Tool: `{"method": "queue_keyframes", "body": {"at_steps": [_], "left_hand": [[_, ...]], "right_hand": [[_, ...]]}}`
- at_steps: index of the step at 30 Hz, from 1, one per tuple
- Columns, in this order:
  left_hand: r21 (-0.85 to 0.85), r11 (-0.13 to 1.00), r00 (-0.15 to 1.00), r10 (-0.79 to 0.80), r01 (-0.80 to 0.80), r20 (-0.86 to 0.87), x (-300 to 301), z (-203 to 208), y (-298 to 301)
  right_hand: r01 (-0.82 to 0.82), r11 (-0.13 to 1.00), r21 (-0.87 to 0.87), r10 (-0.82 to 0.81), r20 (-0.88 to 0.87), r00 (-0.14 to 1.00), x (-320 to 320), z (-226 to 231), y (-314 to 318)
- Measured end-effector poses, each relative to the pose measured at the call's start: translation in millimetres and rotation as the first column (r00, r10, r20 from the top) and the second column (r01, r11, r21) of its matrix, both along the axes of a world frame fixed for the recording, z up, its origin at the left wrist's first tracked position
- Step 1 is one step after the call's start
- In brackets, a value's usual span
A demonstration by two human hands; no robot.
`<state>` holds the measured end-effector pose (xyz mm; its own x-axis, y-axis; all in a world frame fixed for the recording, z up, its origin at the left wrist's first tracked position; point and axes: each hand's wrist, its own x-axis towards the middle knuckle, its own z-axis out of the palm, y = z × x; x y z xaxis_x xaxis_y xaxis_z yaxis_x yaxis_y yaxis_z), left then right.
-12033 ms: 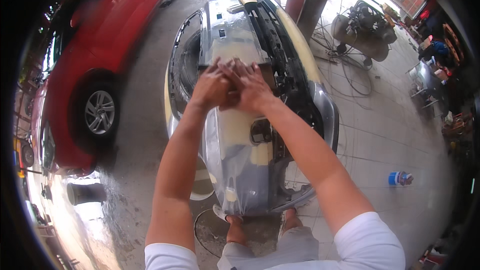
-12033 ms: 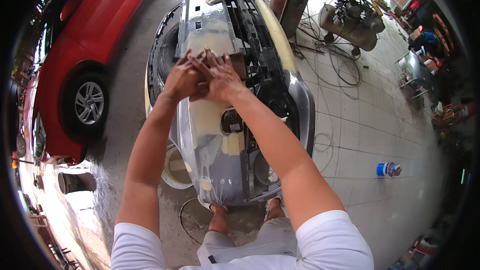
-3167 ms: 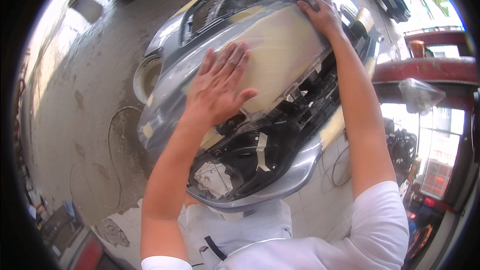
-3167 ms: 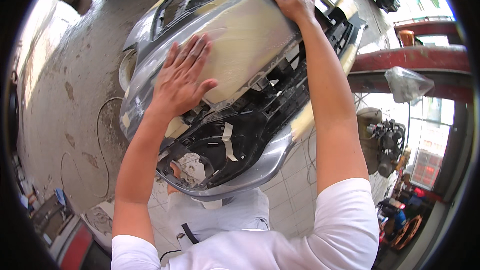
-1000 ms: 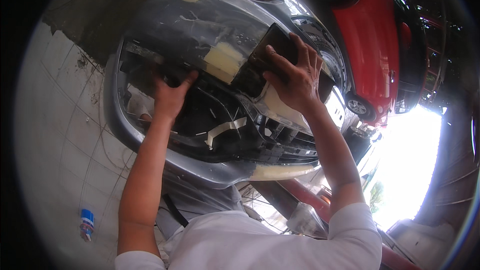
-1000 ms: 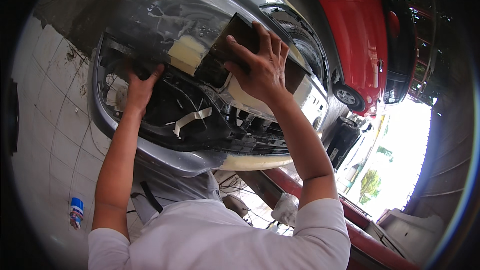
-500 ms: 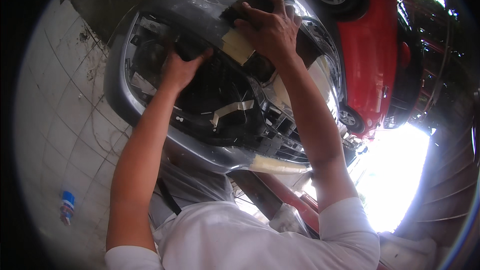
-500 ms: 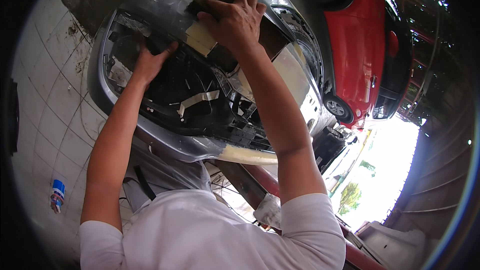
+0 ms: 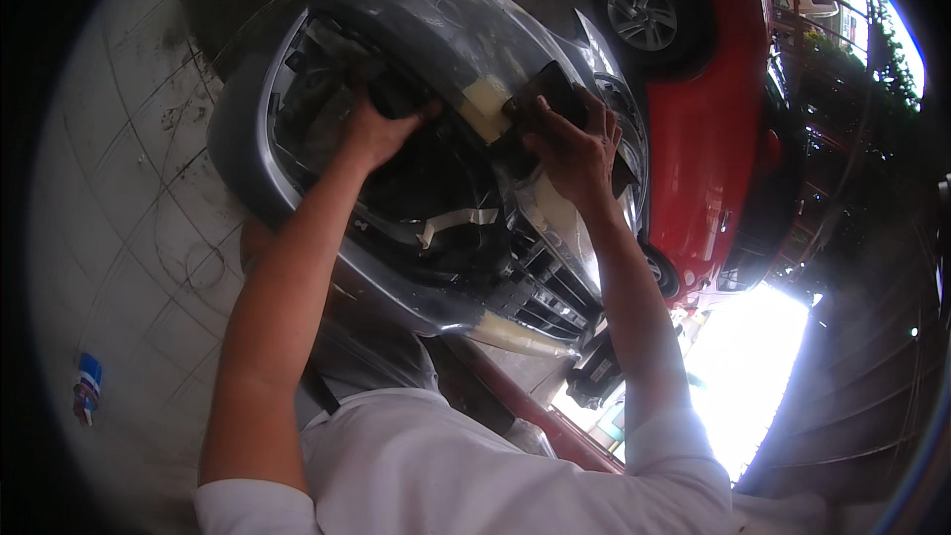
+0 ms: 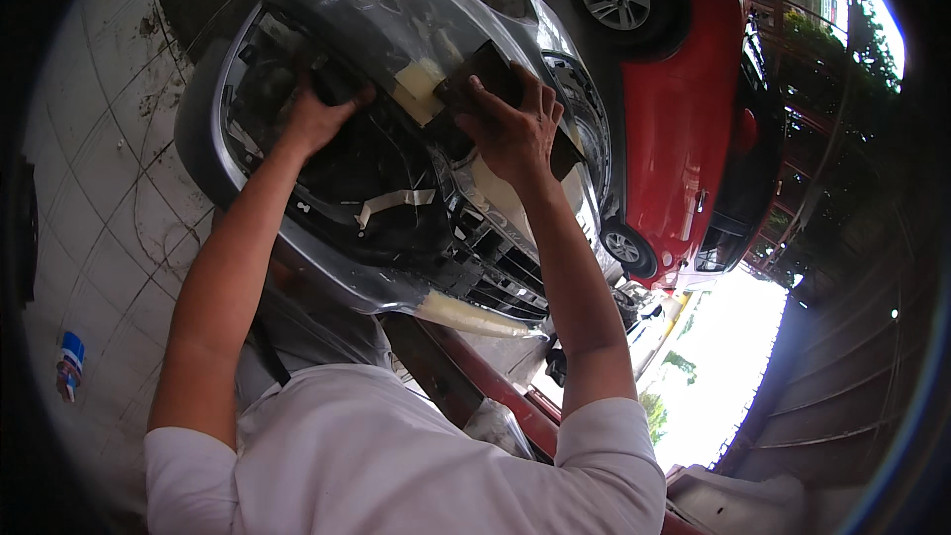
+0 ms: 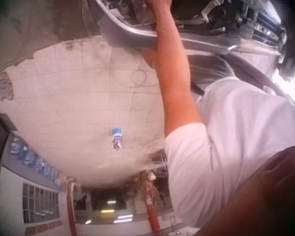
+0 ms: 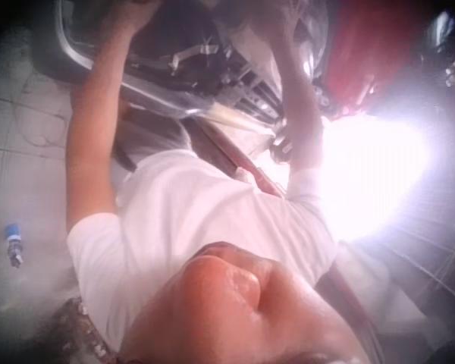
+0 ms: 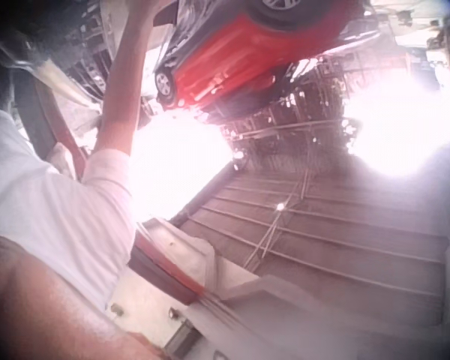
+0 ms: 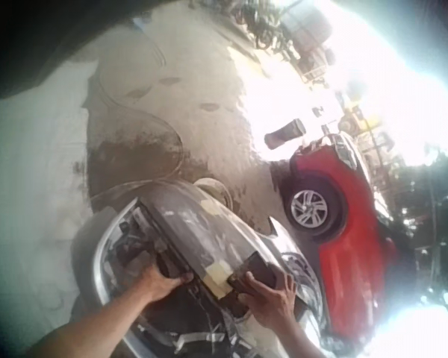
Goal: The person sands a detached car bumper with a sanding block, repeatedly dipping the block into a bucket of water. The person works on multiple areas of the bumper surface, smoothing the filler or primer in preparation for painting.
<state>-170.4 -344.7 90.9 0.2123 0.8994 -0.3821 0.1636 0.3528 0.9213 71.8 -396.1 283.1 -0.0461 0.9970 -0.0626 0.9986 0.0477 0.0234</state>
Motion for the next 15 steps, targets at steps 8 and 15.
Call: {"method": "queue_keyframes", "body": {"at_steps": [8, 15], "left_hand": [[-0.116, 0.985, 0.988, -0.120, 0.130, 0.094, -9.4, 22.1, 14.9], [-0.154, 0.974, 0.981, -0.149, 0.167, 0.120, -7.6, 22.9, 17.3]], "right_hand": [[-0.015, 0.999, -0.046, 0.015, 0.004, 1.000, -14.1, -8.7, 46.7], [0.050, 0.998, -0.029, -0.052, -0.042, 0.998, -26.7, -22.2, 65.3]]}}
